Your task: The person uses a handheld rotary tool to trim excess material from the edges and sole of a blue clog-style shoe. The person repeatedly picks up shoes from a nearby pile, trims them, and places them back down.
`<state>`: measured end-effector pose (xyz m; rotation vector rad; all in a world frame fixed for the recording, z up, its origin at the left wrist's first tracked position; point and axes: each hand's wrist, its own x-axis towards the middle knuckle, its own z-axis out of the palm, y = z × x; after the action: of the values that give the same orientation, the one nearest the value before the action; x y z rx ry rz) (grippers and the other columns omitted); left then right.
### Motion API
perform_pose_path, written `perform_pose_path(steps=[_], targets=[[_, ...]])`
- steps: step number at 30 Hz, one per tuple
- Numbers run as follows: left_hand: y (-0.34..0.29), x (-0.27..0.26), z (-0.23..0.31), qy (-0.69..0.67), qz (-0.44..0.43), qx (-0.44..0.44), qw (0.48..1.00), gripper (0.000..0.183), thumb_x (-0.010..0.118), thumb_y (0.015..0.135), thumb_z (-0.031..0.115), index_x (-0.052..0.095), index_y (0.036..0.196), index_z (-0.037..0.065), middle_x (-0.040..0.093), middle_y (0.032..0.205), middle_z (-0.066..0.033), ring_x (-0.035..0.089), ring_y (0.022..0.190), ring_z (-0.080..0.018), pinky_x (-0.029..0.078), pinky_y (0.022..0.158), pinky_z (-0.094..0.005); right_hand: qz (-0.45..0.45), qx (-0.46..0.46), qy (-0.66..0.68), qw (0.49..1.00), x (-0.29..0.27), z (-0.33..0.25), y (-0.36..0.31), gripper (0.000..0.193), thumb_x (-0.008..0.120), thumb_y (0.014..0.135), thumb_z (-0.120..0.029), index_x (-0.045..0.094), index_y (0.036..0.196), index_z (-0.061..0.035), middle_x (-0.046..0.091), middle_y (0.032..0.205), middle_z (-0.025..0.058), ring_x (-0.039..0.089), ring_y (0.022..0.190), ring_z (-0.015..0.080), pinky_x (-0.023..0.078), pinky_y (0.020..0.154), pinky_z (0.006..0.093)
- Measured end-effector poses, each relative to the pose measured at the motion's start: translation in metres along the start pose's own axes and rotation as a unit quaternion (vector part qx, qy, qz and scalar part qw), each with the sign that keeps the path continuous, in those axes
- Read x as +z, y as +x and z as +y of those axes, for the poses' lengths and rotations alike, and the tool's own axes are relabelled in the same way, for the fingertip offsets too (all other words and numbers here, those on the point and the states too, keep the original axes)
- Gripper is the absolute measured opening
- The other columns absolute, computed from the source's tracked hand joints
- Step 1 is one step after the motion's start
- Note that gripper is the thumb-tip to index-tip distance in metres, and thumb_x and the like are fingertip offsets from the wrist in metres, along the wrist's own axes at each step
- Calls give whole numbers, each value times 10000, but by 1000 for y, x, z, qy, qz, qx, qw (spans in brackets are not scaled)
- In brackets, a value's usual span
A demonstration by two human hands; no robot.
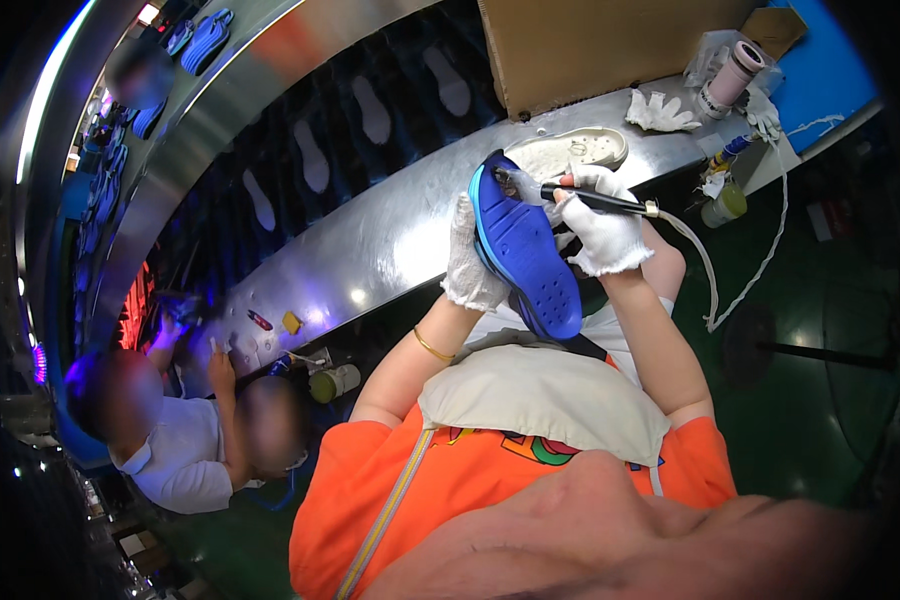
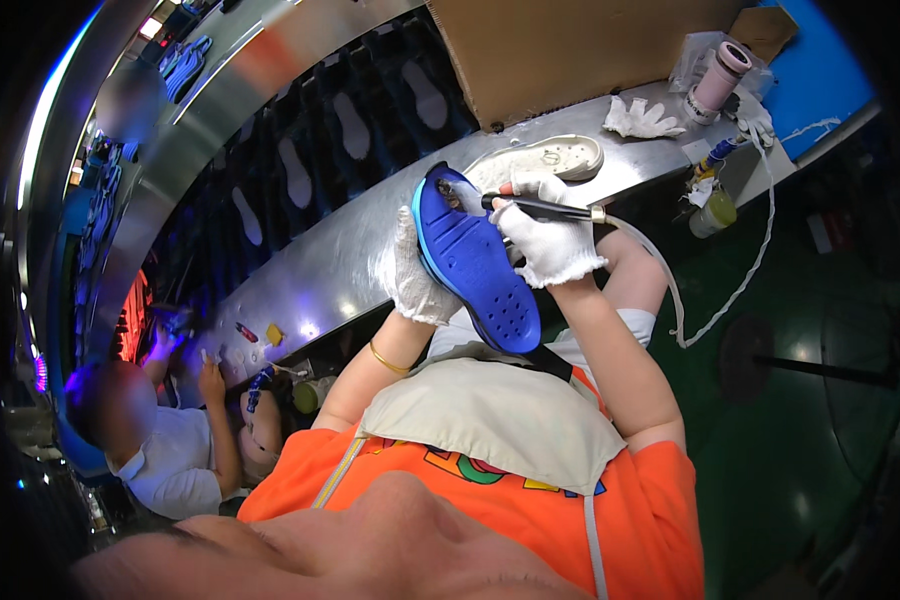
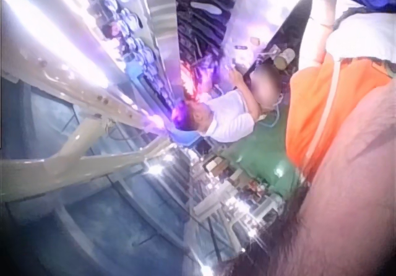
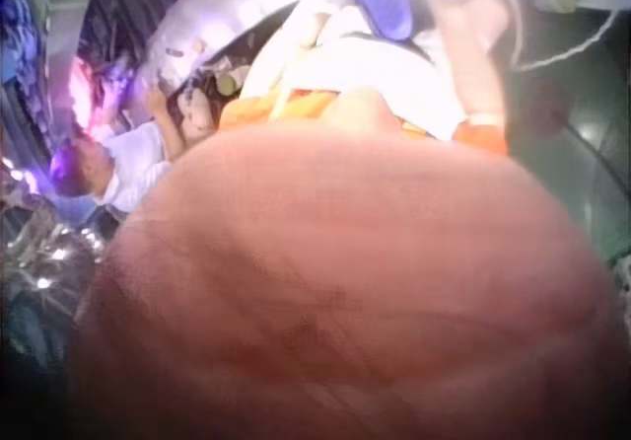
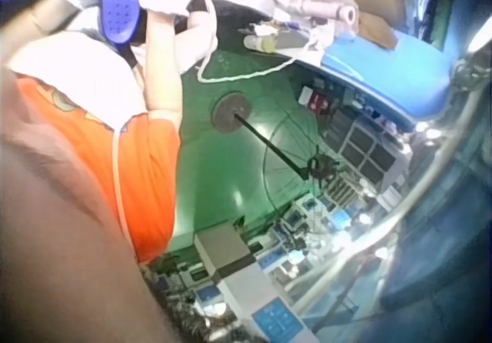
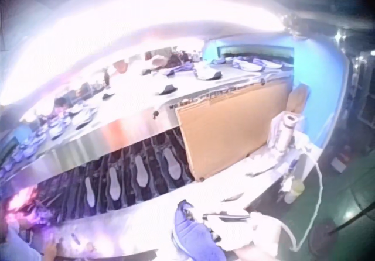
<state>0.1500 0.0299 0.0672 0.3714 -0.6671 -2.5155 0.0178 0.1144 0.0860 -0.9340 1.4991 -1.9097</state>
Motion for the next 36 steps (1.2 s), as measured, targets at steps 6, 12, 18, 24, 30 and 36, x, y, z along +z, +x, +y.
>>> perform_pose_path(steps=[6,12,18,24,30,36], targets=[[9,9,-21,54,-18,68,996,878,468,787,690,240,1411,116,406,1356,-127,470,1193,-264,387,1017,-396,59,-36,36,997,6,4,0,137,604,787,21,567,920,22,640,816,87,619,742,117,500,713,237],[17,-3,-27,78,10,43,996,889,421,740,768,355,1351,127,450,1326,-92,473,1182,-249,371,1025,-399,16,34,158,987,11,-4,-11,142,609,775,6,574,912,1,637,839,78,614,752,112,500,727,245],[20,-3,-22,-13,14,44,999,814,387,815,700,328,1374,111,443,1328,-109,464,1187,-255,379,1016,-395,61,-38,36,997,8,7,-13,116,612,768,32,585,876,-2,624,850,51,614,768,107,502,723,240],[22,-11,-11,-1,73,35,997,818,367,800,728,430,1297,81,516,1236,-144,527,1086,-285,431,957,-428,-52,64,144,986,1,2,-24,133,617,770,12,588,900,9,624,823,54,614,738,104,502,713,239],[22,-16,7,-144,-104,-81,981,825,340,812,722,417,1313,71,505,1256,-167,527,1091,-311,426,960,-443,-116,-184,-106,970,2,3,-31,161,647,739,24,609,890,-13,625,866,64,619,758,117,505,718,238],[16,-12,15,-99,-100,-108,984,852,276,829,719,362,1354,53,480,1275,-211,523,1104,-361,431,953,-467,-97,5,12,995,-4,5,-43,162,643,726,48,601,874,2,617,851,81,620,776,126,511,703,247]])
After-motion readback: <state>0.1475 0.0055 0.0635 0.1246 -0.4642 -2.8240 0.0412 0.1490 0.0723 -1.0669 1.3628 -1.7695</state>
